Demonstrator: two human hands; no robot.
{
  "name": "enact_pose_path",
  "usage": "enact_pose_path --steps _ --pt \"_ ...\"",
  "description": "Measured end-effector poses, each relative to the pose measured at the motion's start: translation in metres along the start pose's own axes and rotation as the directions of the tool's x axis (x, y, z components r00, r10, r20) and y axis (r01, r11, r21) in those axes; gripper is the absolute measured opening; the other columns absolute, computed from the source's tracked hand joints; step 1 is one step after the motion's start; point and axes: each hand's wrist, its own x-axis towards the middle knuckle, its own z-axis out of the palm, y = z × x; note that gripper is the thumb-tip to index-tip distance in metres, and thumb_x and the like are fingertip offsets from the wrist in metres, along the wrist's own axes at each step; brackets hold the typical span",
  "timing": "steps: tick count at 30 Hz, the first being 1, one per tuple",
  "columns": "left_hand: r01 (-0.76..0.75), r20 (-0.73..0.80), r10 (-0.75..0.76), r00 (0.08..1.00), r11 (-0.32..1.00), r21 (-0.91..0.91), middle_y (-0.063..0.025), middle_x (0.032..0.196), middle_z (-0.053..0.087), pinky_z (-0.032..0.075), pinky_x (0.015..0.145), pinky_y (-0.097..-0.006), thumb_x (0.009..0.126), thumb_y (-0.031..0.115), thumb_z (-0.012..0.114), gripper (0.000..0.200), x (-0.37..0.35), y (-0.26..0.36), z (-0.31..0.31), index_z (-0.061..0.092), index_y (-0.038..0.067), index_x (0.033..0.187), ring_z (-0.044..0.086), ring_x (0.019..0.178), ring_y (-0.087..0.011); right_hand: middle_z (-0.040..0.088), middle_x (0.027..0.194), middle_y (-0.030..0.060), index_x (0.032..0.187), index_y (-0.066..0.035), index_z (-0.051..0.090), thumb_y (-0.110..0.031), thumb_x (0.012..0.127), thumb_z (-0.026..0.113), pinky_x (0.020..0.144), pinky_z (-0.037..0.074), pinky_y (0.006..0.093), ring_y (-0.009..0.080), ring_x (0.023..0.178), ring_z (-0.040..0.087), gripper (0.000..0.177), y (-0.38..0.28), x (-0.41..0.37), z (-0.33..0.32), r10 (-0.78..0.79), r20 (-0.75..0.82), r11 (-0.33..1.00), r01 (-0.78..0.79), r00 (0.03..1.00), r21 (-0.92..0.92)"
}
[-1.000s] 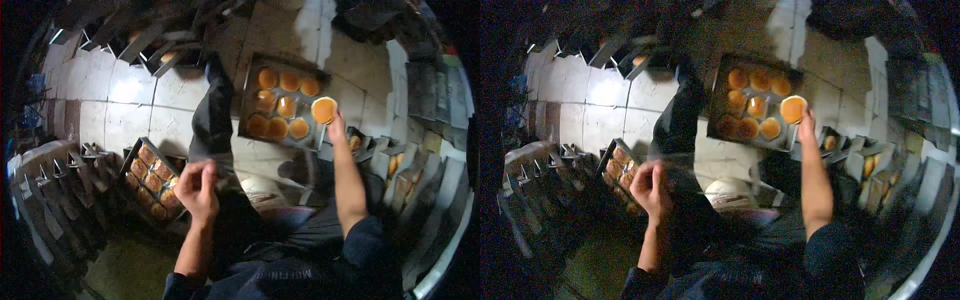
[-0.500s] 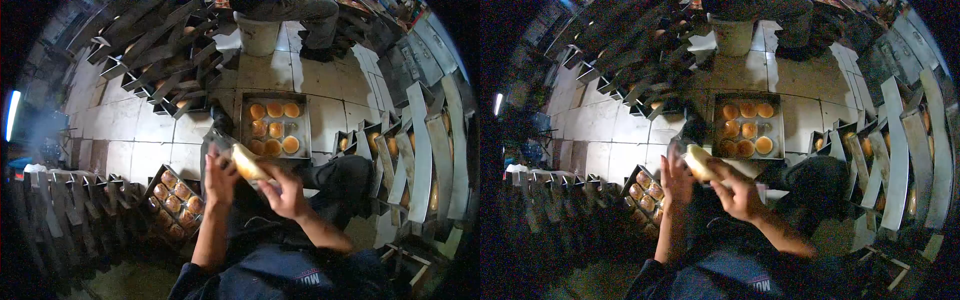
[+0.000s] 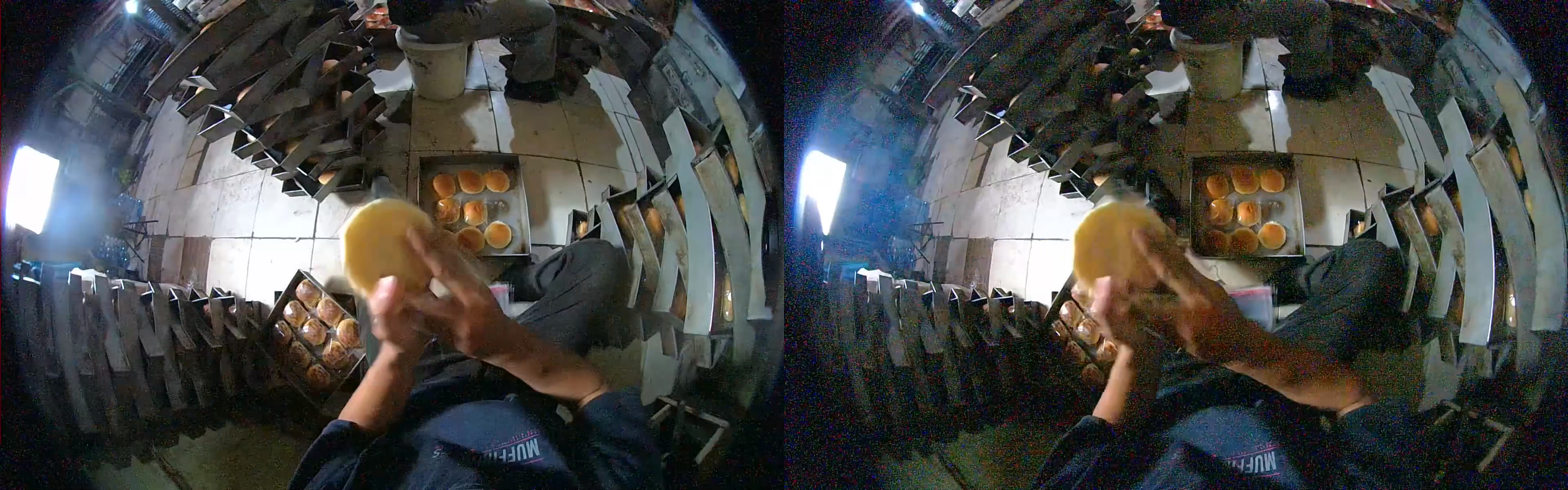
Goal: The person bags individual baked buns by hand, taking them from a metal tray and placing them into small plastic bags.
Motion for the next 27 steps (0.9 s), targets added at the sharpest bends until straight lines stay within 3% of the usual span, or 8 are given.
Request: enact_pose_path --steps 8,10,12,16,20,22,24,27 --pt "0.214 -0.099 -0.264 0.960 0.911 -0.354 -0.0177 0.129 0.048 0.045 0.092 -0.0560 0.089 0.056 0.037 0.066 0.036 0.018 -0.037 0.036 0.011 0.138 0.052 0.114 -0.0309 0.062 0.107 0.0173 0.112 -0.003 0.065 -0.005 0.081 0.066 0.085 0.050 0.0365 0.0302 0.098 0.062 0.031 -0.008 -0.036 0.007 0.263 0.278 0.939 -0.311 0.924 0.147" --pt "0.230 -0.089 -0.277 0.957 0.908 -0.351 -0.0162 0.130 0.047 0.045 0.094 -0.0530 0.089 0.053 0.039 0.065 0.029 0.015 -0.041 0.038 0.008 0.137 0.051 0.115 -0.0312 0.065 0.095 0.0146 0.097 -0.001 0.065 -0.008 0.079 0.067 0.074 0.051 0.0380 0.0280 0.084 0.064 0.019 0.006 -0.037 0.001 0.245 0.371 0.726 -0.423 0.896 0.542" --pt "0.221 -0.281 -0.240 0.929 0.970 -0.101 -0.0130 0.131 0.048 0.044 0.095 -0.0479 0.089 0.049 0.045 0.064 0.022 -0.007 -0.056 0.041 0.006 0.135 0.051 0.115 -0.0316 0.064 0.081 0.0135 0.091 -0.002 0.064 -0.011 0.078 0.070 0.069 0.051 0.0373 0.0322 0.076 0.063 0.017 0.010 -0.017 0.002 0.292 0.081 0.859 -0.298 0.953 0.416" --pt "0.438 -0.357 -0.356 0.864 0.881 0.182 -0.0128 0.125 0.049 0.046 0.091 -0.0460 0.084 0.038 0.056 0.056 0.027 0.002 -0.039 0.047 0.006 0.129 0.050 0.116 -0.0277 0.060 0.078 0.0116 0.084 -0.001 0.064 -0.007 0.077 0.070 0.065 0.049 0.0379 0.0272 0.073 0.062 0.011 0.000 -0.010 0.006 0.155 0.248 0.888 -0.245 0.956 0.389" --pt "0.494 -0.107 -0.543 0.833 0.816 -0.299 -0.0200 0.123 0.051 0.050 0.083 -0.0500 0.081 0.052 0.049 0.074 0.038 0.015 -0.064 0.037 0.003 0.135 0.054 0.107 -0.0333 0.063 0.080 0.0097 0.082 -0.002 0.064 -0.008 0.081 0.068 0.065 0.049 0.0332 0.0224 0.071 0.062 0.007 -0.013 -0.001 -0.038 -0.409 0.371 0.150 -0.340 0.834 0.928" --pt "0.490 -0.215 -0.570 0.793 0.807 -0.330 -0.0215 0.123 0.051 0.049 0.083 -0.0503 0.081 0.056 0.043 0.077 0.035 0.017 -0.059 0.039 0.001 0.134 0.054 0.108 -0.0330 0.063 0.070 0.0062 0.077 -0.002 0.065 -0.006 0.082 0.069 0.061 0.047 0.0287 0.0150 0.065 0.059 0.007 0.013 -0.026 -0.031 -0.074 0.558 0.318 -0.511 0.826 0.798" --pt "0.529 -0.193 -0.589 0.785 0.799 -0.286 -0.0197 0.124 0.051 0.048 0.084 -0.0507 0.081 0.057 0.045 0.075 0.031 0.011 -0.060 0.041 0.004 0.133 0.054 0.108 -0.0327 0.063 0.068 0.0053 0.076 -0.003 0.065 -0.009 0.078 0.073 0.056 0.046 0.0259 0.0119 0.061 0.059 0.011 0.019 -0.029 -0.011 0.493 0.193 0.762 -0.528 0.848 0.374" --pt "0.471 -0.274 -0.527 0.805 0.847 -0.245 -0.0156 0.124 0.052 0.046 0.086 -0.0510 0.081 0.057 0.045 0.070 0.023 0.002 -0.043 0.043 0.009 0.132 0.054 0.107 -0.0325 0.066 0.088 0.0079 0.094 -0.001 0.066 -0.012 0.074 0.077 0.059 0.050 0.0256 0.0123 0.066 0.063 0.025 0.007 -0.022 -0.004 0.344 0.178 0.744 -0.383 0.922 0.548"
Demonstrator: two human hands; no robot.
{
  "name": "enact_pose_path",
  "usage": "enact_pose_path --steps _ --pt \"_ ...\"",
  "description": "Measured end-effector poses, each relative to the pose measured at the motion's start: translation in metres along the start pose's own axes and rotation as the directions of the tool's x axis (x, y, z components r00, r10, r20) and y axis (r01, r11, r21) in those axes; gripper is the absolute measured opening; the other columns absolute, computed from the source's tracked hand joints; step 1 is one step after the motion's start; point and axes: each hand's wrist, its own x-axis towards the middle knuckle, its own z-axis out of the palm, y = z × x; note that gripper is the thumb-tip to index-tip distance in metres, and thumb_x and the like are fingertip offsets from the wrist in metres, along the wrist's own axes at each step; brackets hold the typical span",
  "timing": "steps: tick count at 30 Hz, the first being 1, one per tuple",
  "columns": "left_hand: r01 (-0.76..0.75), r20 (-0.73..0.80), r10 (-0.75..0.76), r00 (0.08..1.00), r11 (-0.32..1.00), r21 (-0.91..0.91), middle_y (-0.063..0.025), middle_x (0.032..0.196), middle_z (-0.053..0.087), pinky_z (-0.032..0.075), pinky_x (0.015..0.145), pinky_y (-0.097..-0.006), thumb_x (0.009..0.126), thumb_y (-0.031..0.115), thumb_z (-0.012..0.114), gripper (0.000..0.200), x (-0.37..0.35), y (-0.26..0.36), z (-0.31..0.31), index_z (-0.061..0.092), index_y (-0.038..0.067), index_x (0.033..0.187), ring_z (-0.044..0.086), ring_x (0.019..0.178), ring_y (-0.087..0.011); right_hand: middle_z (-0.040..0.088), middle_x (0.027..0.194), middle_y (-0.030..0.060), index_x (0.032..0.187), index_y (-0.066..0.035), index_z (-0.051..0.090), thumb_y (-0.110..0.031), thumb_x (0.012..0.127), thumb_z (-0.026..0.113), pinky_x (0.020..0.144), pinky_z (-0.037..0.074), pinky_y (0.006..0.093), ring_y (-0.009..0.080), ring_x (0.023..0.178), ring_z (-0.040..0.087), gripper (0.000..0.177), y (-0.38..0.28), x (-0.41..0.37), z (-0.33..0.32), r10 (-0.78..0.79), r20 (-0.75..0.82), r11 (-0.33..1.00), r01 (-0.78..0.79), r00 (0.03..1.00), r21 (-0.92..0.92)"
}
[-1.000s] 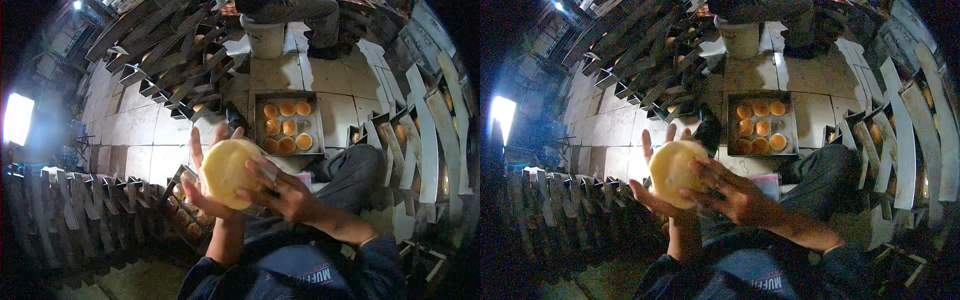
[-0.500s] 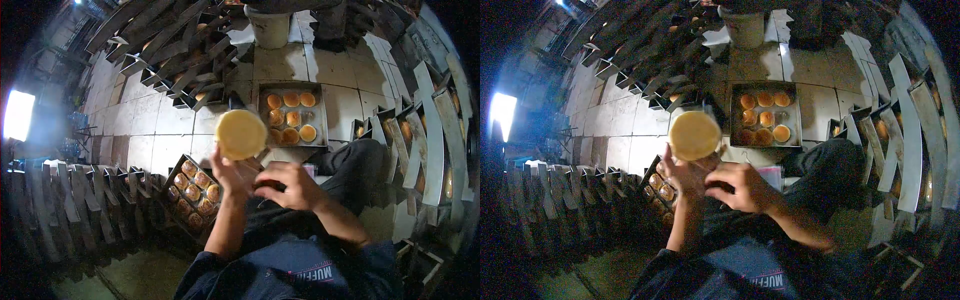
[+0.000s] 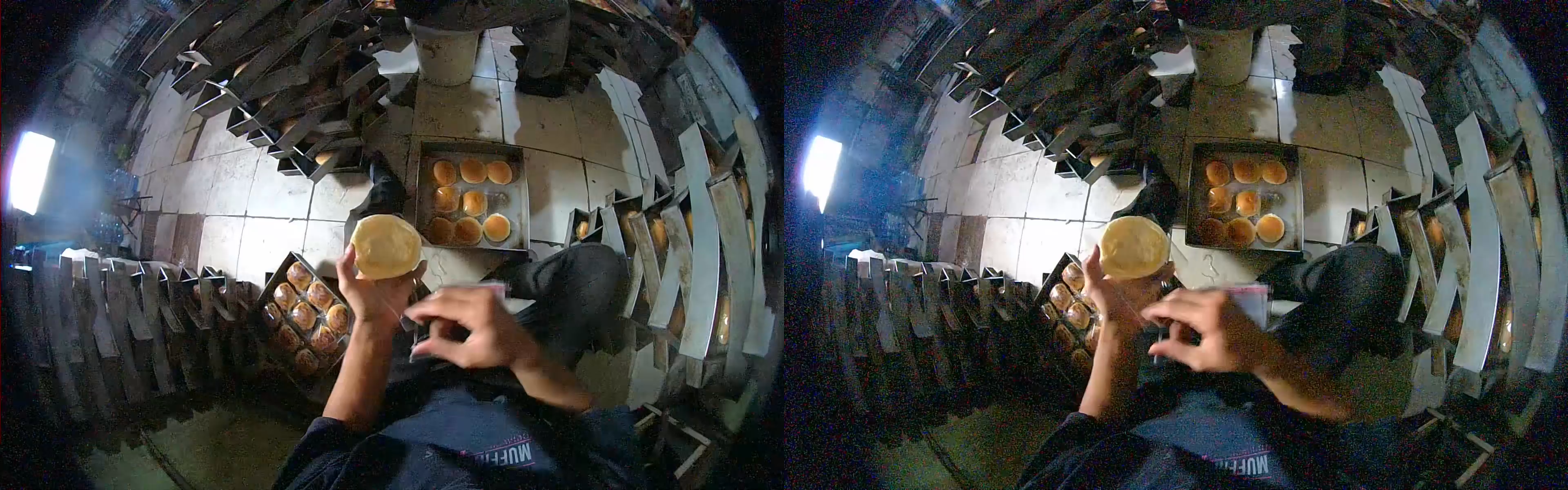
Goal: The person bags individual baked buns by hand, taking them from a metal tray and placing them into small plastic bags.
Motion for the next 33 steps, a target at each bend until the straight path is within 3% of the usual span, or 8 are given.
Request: enact_pose_path --steps 5,11,15,19,21,25,29,33 --pt "-0.048 -0.053 0.043 0.998 0.992 -0.115 -0.0148 0.125 0.050 0.048 0.083 -0.0483 0.082 0.056 0.044 0.065 0.022 0.005 -0.002 0.045 0.011 0.129 0.054 0.106 -0.0312 0.066 0.088 0.0122 0.102 -0.002 0.068 0.000 0.073 0.071 0.061 0.053 0.0310 0.0228 0.070 0.065 0.029 0.013 -0.003 0.019 -0.207 0.008 0.910 0.196 0.978 -0.367" --pt "-0.286 -0.019 0.293 0.956 0.917 -0.277 -0.0251 0.129 0.048 0.051 0.088 -0.0516 0.085 0.050 0.034 0.074 0.031 0.050 -0.027 0.034 -0.003 0.137 0.054 0.112 -0.0391 0.063 0.081 0.0078 0.098 0.000 0.064 0.006 0.074 0.064 0.058 0.050 0.0279 0.0171 0.068 0.063 0.025 -0.012 -0.011 -0.013 -0.275 0.295 0.888 0.125 0.915 0.442" --pt "-0.398 -0.069 0.393 0.917 0.913 -0.087 -0.0216 0.121 0.049 0.052 0.083 -0.0471 0.077 0.054 0.051 0.075 0.010 0.018 0.008 0.041 -0.001 0.127 0.054 0.108 -0.0364 0.060 0.085 0.0037 0.117 0.000 0.053 -0.028 0.097 0.051 0.050 0.045 0.0227 0.0105 0.059 0.057 0.035 0.026 -0.011 0.019 0.593 0.032 0.672 -0.516 0.805 0.531" --pt "-0.376 -0.102 0.375 0.921 0.927 0.008 -0.0200 0.118 0.051 0.054 0.076 -0.0439 0.078 0.053 0.050 0.069 0.013 0.004 0.009 0.044 0.003 0.127 0.055 0.105 -0.0336 0.060 0.072 0.0068 0.077 -0.002 0.059 -0.023 0.097 0.049 0.058 0.045 0.0296 0.0164 0.063 0.056 0.030 0.021 -0.018 0.029 0.488 0.418 0.737 -0.618 0.767 0.274" --pt "-0.250 -0.121 0.231 0.965 0.952 -0.176 -0.0184 0.116 0.055 0.053 0.078 -0.0435 0.083 0.051 0.044 0.065 0.017 0.022 0.000 0.046 0.002 0.126 0.058 0.101 -0.0312 0.058 0.071 0.0092 0.077 -0.001 0.057 -0.014 0.095 0.053 0.058 0.044 0.0296 0.0160 0.063 0.056 0.023 0.002 -0.021 0.016 0.061 0.360 0.969 -0.142 0.931 0.204" --pt "-0.339 -0.012 0.350 0.937 0.898 -0.281 -0.0187 0.118 0.055 0.051 0.082 -0.0440 0.084 0.055 0.038 0.071 0.029 0.047 -0.016 0.042 0.001 0.130 0.058 0.102 -0.0309 0.058 0.072 0.0071 0.091 0.000 0.058 -0.014 0.092 0.059 0.052 0.043 0.0280 0.0143 0.063 0.057 0.013 -0.010 -0.026 -0.003 -0.302 0.392 0.795 0.002 0.869 0.607" --pt "-0.383 0.036 0.402 0.915 0.894 -0.232 -0.0195 0.122 0.050 0.049 0.088 -0.0498 0.081 0.053 0.044 0.071 0.019 0.007 -0.013 0.041 0.004 0.131 0.053 0.110 -0.0344 0.061 0.085 0.0046 0.110 -0.001 0.059 -0.031 0.100 0.045 0.047 0.041 0.0190 0.0064 0.057 0.053 0.034 0.017 -0.019 0.019 0.638 0.100 0.581 -0.563 0.763 0.587" --pt "-0.387 -0.112 0.389 0.914 0.921 0.041 -0.0190 0.123 0.048 0.049 0.088 -0.0502 0.080 0.052 0.044 0.071 0.006 -0.007 -0.003 0.041 0.005 0.133 0.051 0.115 -0.0341 0.051 0.067 0.0021 0.090 -0.003 0.056 -0.031 0.100 0.045 0.045 0.035 0.0215 0.0075 0.052 0.045 0.032 0.038 -0.023 0.042 0.521 0.221 0.705 -0.562 0.824 0.432"
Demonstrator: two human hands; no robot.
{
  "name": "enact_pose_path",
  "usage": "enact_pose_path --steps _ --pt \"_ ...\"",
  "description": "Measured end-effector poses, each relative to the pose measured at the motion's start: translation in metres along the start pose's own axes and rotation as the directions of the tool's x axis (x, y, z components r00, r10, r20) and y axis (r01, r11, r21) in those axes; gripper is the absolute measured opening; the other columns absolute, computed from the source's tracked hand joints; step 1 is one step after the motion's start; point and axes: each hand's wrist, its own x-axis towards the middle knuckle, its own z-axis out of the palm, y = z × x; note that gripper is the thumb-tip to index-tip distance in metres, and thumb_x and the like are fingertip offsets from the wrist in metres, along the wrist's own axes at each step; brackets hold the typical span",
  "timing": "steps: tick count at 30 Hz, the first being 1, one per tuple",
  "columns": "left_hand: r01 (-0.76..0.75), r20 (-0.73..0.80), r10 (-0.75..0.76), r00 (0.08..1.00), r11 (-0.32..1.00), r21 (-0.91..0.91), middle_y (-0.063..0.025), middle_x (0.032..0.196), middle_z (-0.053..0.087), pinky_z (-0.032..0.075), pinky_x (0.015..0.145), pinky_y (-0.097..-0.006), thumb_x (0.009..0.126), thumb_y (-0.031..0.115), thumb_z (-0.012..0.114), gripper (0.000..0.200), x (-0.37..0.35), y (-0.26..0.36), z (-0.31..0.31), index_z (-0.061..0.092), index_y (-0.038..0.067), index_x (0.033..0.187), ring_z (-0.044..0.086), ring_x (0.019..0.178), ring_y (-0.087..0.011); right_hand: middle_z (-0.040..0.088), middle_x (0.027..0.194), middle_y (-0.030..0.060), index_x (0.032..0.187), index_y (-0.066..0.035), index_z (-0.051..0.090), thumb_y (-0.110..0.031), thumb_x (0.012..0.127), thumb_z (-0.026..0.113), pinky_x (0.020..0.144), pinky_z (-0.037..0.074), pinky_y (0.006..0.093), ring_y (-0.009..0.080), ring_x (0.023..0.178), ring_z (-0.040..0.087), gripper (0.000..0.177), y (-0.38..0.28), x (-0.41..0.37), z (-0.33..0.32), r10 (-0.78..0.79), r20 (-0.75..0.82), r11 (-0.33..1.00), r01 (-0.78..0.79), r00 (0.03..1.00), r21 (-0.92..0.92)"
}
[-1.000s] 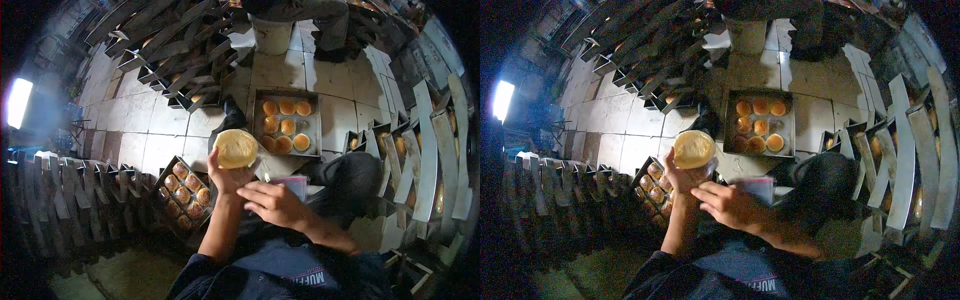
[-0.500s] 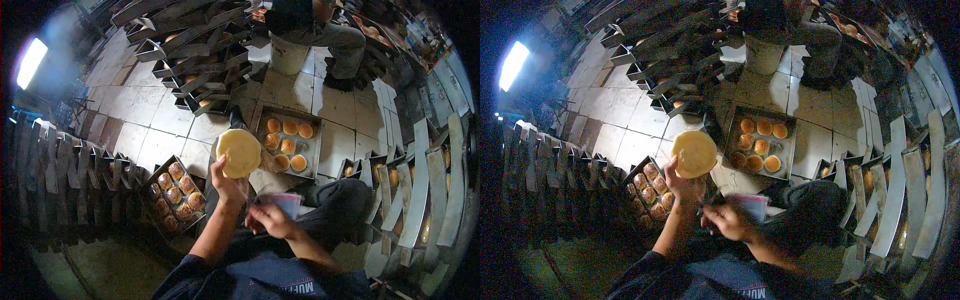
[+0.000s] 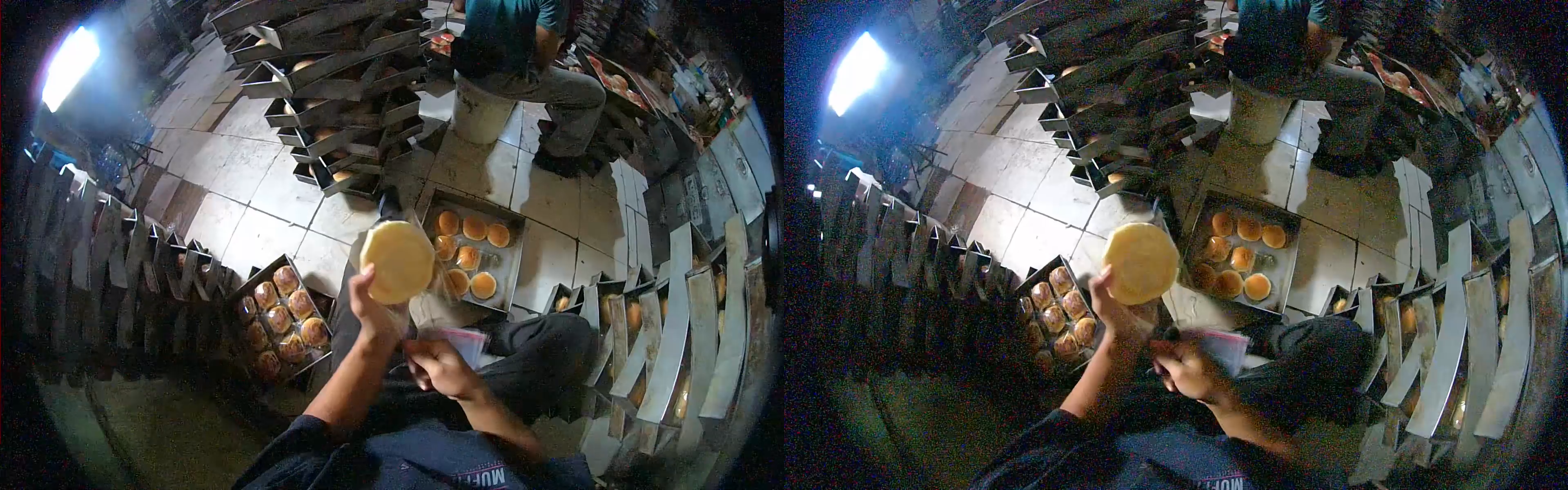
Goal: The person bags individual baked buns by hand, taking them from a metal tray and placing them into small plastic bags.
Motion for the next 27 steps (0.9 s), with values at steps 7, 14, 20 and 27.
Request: enact_pose_path --steps 7,14,20,27 --pt "0.101 0.061 -0.087 0.994 0.946 -0.309 -0.0230 0.131 0.049 0.047 0.093 -0.0506 0.082 0.055 0.034 0.077 0.045 0.055 -0.028 0.037 0.002 0.137 0.052 0.115 -0.0361 0.050 0.069 0.0085 0.078 -0.002 0.053 -0.013 0.096 0.048 0.059 0.037 0.0370 0.0220 0.062 0.049 0.021 -0.033 -0.058 -0.033 -0.529 0.462 0.833 0.333 0.711 0.442" --pt "0.404 0.217 -0.395 0.893 0.915 0.002 -0.0215 0.127 0.051 0.047 0.091 -0.0494 0.085 0.054 0.035 0.072 0.013 0.025 -0.020 0.037 0.002 0.135 0.053 0.113 -0.0327 0.060 0.113 0.0164 0.105 0.002 0.063 -0.019 0.077 0.074 0.090 0.045 0.0426 0.0305 0.102 0.058 0.037 0.002 -0.004 -0.064 -0.664 -0.246 0.235 -0.115 0.706 -0.965" --pt "0.618 0.248 -0.617 0.747 0.782 0.082 -0.0155 0.136 0.043 0.040 0.101 -0.0384 0.096 0.056 0.032 0.066 -0.062 -0.030 -0.011 0.034 0.004 0.138 0.045 0.123 -0.0291 0.065 0.086 0.0096 0.082 -0.004 0.068 -0.015 0.083 0.068 0.082 0.050 0.0386 0.0264 0.084 0.061 0.011 -0.040 -0.004 -0.030 -0.899 -0.237 0.399 0.463 0.369 -0.791" --pt "-0.770 0.601 0.490 0.632 0.485 0.414 -0.0147 0.089 0.066 0.049 0.063 -0.0249 0.090 0.009 0.060 0.013 -0.015 0.013 -0.036 0.066 -0.003 0.089 0.062 0.072 -0.0168 0.063 0.087 0.0074 0.088 0.003 0.068 -0.013 0.089 0.064 0.075 0.049 0.0278 0.0144 0.081 0.060 0.016 -0.048 0.008 -0.023 -0.583 -0.507 0.808 0.518 0.635 -0.281"
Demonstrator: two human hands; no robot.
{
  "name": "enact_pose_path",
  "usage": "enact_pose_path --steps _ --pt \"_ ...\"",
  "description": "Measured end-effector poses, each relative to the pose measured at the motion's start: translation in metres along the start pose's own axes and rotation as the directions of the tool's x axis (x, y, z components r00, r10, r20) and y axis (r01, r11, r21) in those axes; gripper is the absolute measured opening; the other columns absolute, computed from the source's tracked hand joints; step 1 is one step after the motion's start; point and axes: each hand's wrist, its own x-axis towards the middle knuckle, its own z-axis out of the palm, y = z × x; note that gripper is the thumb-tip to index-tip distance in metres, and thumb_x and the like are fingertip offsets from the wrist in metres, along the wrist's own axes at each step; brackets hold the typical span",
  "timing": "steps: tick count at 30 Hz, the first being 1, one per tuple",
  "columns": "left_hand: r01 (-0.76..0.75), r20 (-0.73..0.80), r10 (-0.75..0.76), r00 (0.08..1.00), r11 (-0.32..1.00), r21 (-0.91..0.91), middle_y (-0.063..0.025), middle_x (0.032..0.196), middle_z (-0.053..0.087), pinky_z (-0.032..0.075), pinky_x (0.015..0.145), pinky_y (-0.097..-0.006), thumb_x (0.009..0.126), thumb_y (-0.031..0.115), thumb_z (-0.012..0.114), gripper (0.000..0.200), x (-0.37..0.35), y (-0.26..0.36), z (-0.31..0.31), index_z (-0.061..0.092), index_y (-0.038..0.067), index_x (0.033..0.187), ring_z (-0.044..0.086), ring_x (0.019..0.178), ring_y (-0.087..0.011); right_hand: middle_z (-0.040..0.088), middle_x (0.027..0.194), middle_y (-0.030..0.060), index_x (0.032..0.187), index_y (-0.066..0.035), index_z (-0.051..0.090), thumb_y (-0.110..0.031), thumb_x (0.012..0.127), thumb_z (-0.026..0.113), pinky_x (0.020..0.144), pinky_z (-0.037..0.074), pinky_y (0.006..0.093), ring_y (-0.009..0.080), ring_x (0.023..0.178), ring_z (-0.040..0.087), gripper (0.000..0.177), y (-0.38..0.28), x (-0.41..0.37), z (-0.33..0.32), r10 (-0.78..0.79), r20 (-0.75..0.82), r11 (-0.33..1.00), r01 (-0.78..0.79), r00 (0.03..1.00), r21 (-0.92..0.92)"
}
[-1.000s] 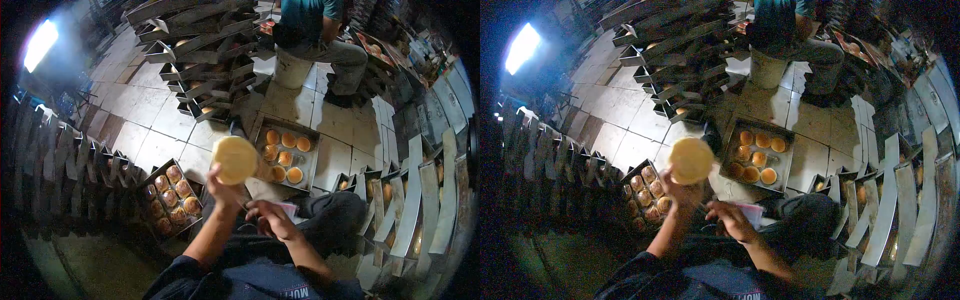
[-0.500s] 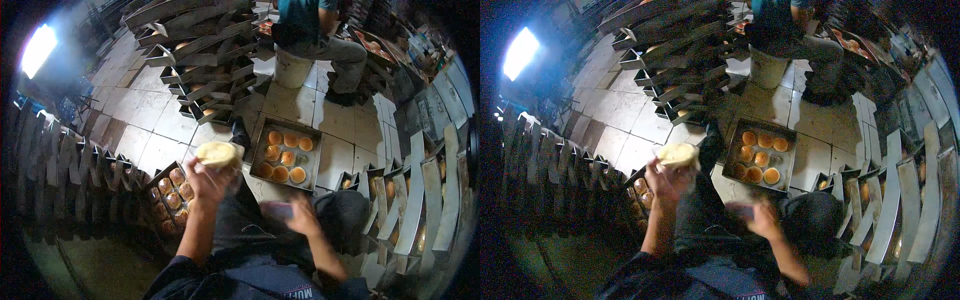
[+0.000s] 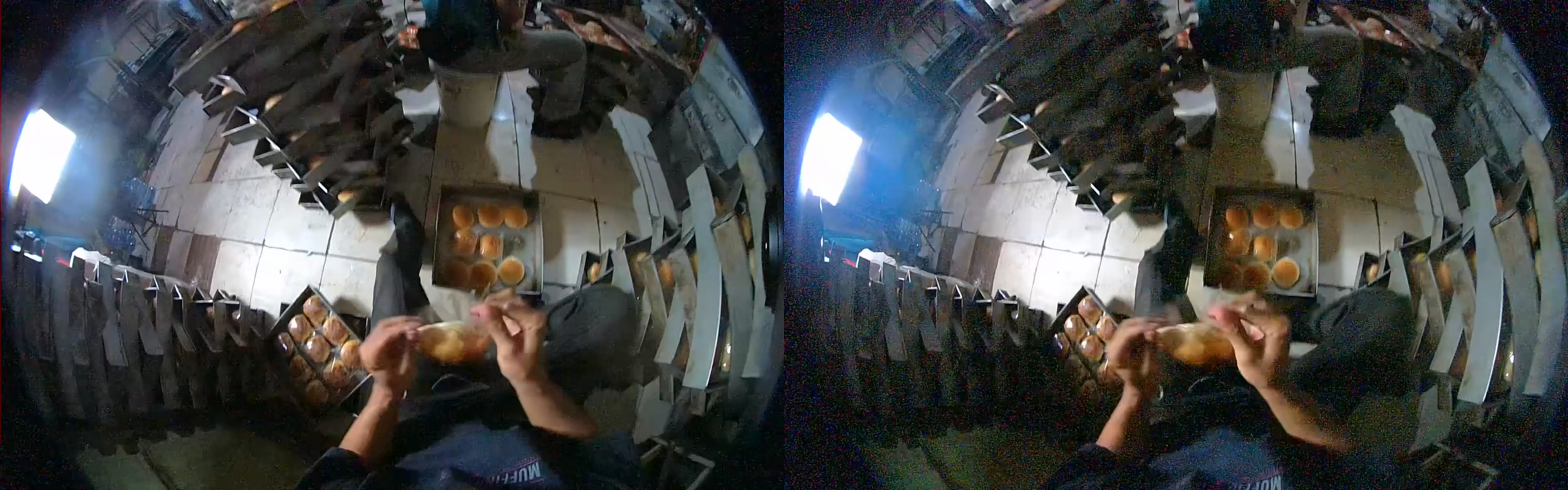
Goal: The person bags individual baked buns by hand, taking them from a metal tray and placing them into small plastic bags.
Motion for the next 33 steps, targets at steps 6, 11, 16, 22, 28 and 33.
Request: enact_pose_path --steps 6,11,16,22,28,33 --pt "-0.317 0.020 0.359 0.933 0.797 0.514 -0.0109 0.081 0.062 0.050 0.062 -0.0328 0.078 0.005 0.067 0.009 0.013 -0.014 -0.050 0.069 0.005 0.087 0.061 0.071 -0.0239 0.058 0.091 0.0093 0.093 -0.006 0.068 -0.008 0.081 0.069 0.068 0.050 0.0333 0.0210 0.079 0.060 0.013 0.025 0.026 0.011 -0.489 0.272 0.679 0.558 0.829 -0.478" --pt "-0.043 -0.044 0.080 0.996 0.837 0.545 -0.0100 0.078 0.060 0.048 0.061 -0.0308 0.075 0.003 0.072 0.016 -0.009 -0.057 -0.063 0.072 0.007 0.091 0.059 0.068 -0.0215 0.060 0.085 0.0109 0.084 0.002 0.065 -0.011 0.084 0.069 0.059 0.051 0.0280 0.0159 0.066 0.062 0.013 0.113 0.018 0.030 -0.202 0.188 0.976 0.213 0.961 -0.039" --pt "-0.075 -0.064 0.124 0.990 0.860 0.505 -0.0086 0.072 0.061 0.047 0.056 -0.0286 0.076 0.009 0.075 0.011 -0.011 -0.066 -0.050 0.069 0.002 0.082 0.060 0.063 -0.0210 0.049 0.074 0.0037 0.079 -0.004 0.067 -0.018 0.079 0.074 0.055 0.042 0.0296 0.0159 0.067 0.051 0.016 0.102 0.035 0.038 -0.425 0.186 0.771 0.462 0.886 -0.438" --pt "0.382 -0.279 -0.330 0.902 0.911 0.157 -0.0038 0.069 0.061 0.036 0.050 -0.0228 0.087 0.006 0.065 0.013 0.033 -0.072 -0.034 0.067 -0.002 0.078 0.049 0.059 -0.0068 0.045 0.057 0.0078 0.067 -0.001 0.051 -0.016 0.091 0.061 0.053 0.037 0.0290 0.0163 0.052 0.045 0.029 0.098 0.088 0.069 -0.147 -0.085 0.923 0.106 0.985 -0.370" --pt "0.653 -0.161 -0.634 0.757 0.722 0.230 -0.0055 0.069 0.063 0.043 0.059 -0.0224 0.084 0.007 0.070 0.013 -0.055 -0.038 -0.065 0.067 -0.005 0.080 0.055 0.062 -0.0089 0.046 0.057 0.0095 0.071 0.002 0.050 -0.014 0.095 0.053 0.051 0.037 0.0304 0.0121 0.054 0.040 0.029 0.139 -0.043 0.042 0.228 -0.097 0.882 -0.247 0.969 -0.401" --pt "0.465 -0.131 -0.453 0.882 0.787 0.405 -0.0089 0.070 0.065 0.047 0.060 -0.0244 0.083 0.006 0.068 0.011 -0.064 -0.020 -0.059 0.066 -0.004 0.078 0.061 0.064 -0.0116 0.060 0.066 0.0198 0.064 0.001 0.061 -0.014 0.085 0.065 0.048 0.037 0.0369 0.0213 0.052 0.055 0.026 0.117 -0.027 0.005 0.110 0.107 0.730 -0.007 0.988 -0.683"
